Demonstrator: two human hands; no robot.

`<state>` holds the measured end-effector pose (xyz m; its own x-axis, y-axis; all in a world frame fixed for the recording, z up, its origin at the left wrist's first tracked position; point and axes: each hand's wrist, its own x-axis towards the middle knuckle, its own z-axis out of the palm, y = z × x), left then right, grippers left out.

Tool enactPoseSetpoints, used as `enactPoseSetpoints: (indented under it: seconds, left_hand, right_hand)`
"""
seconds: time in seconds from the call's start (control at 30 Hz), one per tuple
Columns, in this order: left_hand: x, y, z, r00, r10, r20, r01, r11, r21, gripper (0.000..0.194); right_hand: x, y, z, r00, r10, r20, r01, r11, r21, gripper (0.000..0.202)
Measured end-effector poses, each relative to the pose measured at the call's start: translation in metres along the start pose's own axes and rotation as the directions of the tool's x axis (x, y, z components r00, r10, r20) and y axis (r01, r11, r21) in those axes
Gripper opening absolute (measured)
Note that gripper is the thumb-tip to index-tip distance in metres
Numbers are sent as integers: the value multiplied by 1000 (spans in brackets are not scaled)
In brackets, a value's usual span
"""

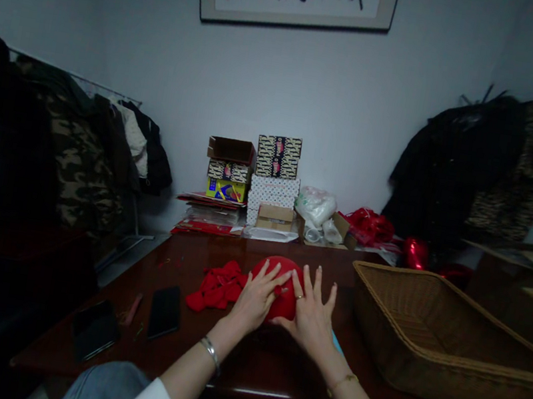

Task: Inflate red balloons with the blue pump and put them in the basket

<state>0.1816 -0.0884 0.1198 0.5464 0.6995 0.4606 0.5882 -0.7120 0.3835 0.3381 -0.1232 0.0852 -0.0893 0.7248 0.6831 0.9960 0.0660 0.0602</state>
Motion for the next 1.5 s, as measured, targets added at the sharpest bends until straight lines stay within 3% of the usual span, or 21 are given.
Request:
enactPoseSetpoints:
  seconds: [0.73,1.23,1.5]
  left_hand:
    - [51,59,36,993,121,-9,-121,990,-69,51]
    - [94,98,52,955,286,-72,-292,952,-88,53]
    - [118,129,54,928,363,-81,-370,925,-85,49]
  right_hand:
    - [-12,74,-30,995,96,-40,-100,986,-133,103]
    - [-9,128,-56,985,147,-95,-163,967,-194,95]
    - [-9,158,-70,972,194,-135,-222,945,-241,98]
